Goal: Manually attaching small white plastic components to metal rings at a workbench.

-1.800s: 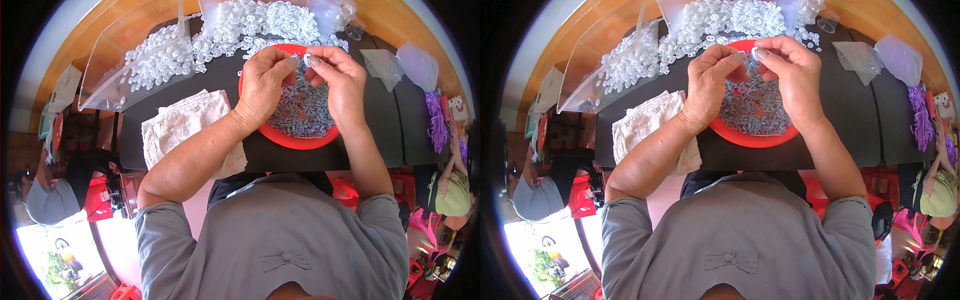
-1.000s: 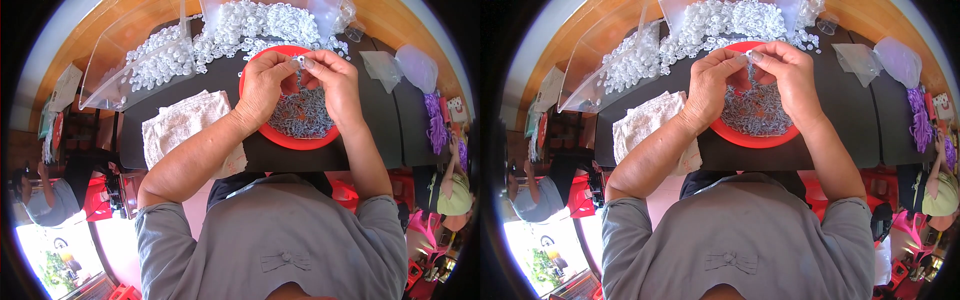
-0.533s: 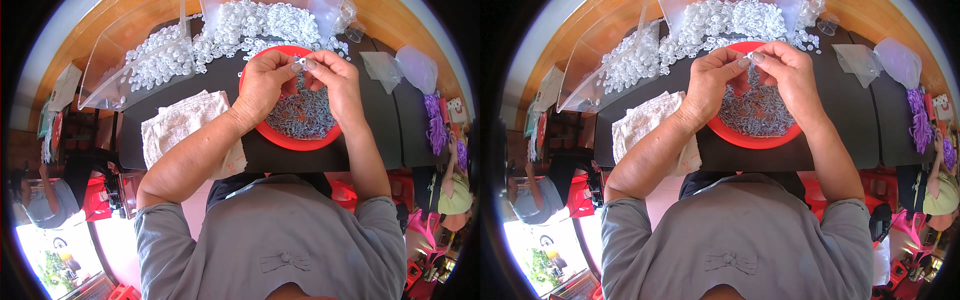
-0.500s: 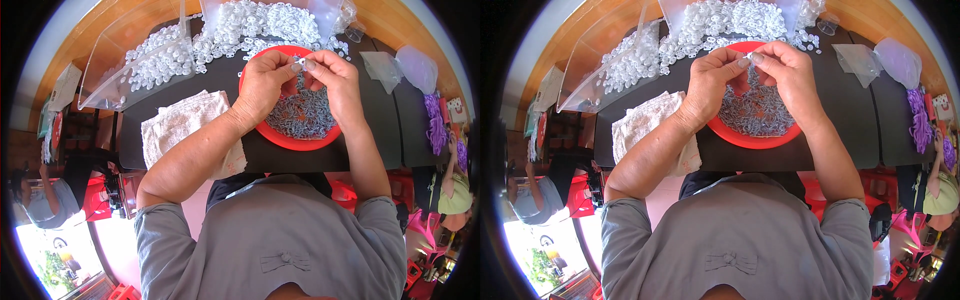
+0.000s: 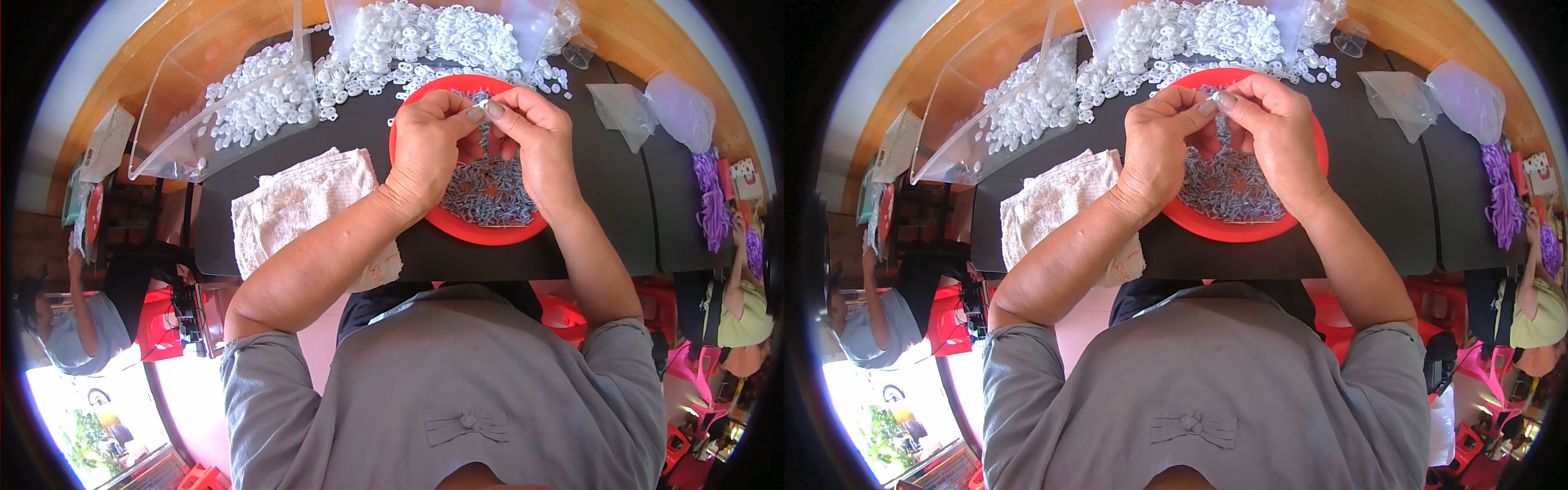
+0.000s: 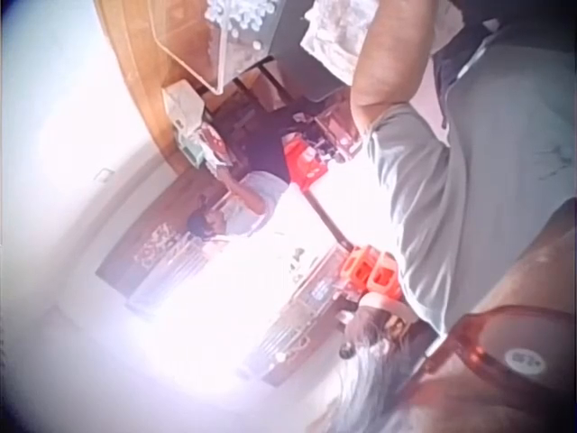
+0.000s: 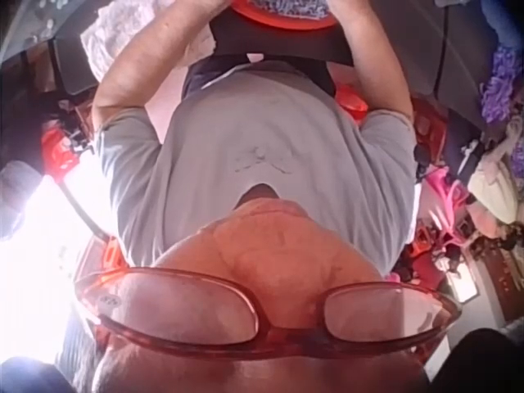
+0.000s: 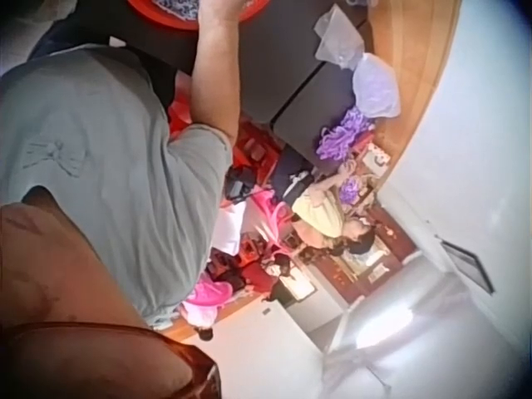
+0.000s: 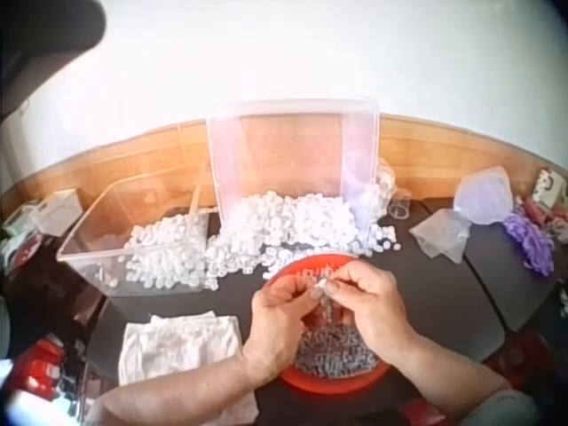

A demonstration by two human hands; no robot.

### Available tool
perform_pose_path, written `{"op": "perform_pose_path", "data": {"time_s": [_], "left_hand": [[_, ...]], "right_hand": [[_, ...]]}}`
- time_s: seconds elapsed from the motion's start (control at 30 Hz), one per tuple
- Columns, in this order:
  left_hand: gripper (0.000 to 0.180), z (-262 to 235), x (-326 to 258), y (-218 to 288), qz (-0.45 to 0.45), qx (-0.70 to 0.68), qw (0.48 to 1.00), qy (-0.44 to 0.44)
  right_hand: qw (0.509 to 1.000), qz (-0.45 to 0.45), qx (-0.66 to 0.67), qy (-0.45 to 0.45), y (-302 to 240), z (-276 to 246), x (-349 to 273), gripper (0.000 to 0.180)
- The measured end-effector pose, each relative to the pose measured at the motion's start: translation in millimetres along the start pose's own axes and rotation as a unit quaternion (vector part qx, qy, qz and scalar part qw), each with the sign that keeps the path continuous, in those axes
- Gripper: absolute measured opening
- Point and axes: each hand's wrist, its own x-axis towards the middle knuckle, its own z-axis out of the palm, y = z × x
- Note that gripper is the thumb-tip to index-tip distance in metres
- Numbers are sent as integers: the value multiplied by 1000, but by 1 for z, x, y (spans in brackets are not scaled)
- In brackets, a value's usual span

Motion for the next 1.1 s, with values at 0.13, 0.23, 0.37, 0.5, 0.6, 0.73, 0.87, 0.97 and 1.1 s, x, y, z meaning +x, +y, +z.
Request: {"op": "perform_pose_path", "data": {"time_s": [0.13,0.23,0.37,0.5,0.6,0.73,0.87,0.97,1.1], "left_hand": [[17,-1,3,6,-23,15,999,-25],[20,-3,5,6,-28,6,999,-31],[20,-13,9,6,-6,21,1000,-15],[19,-11,9,8,2,21,1000,-22],[18,-7,9,7,9,39,998,-46],[18,-10,8,5,15,79,995,-55],[16,-10,7,6,1,93,994,-62],[16,-10,7,5,0,97,994,-59],[16,-8,6,6,-4,101,993,-65]], "right_hand": [[1000,-4,-4,-13,-3,-10,4,15],[1000,2,-9,-7,-8,-18,6,16],[997,35,-70,22,-18,-38,13,16],[916,-119,-380,56,-3,-100,27,13],[807,-165,-562,75,34,-137,24,15],[732,-153,-661,66,52,-142,10,13],[697,-216,-682,55,60,-146,10,11],[685,-221,-693,44,63,-147,11,11],[679,-223,-698,40,65,-149,13,10]]}}
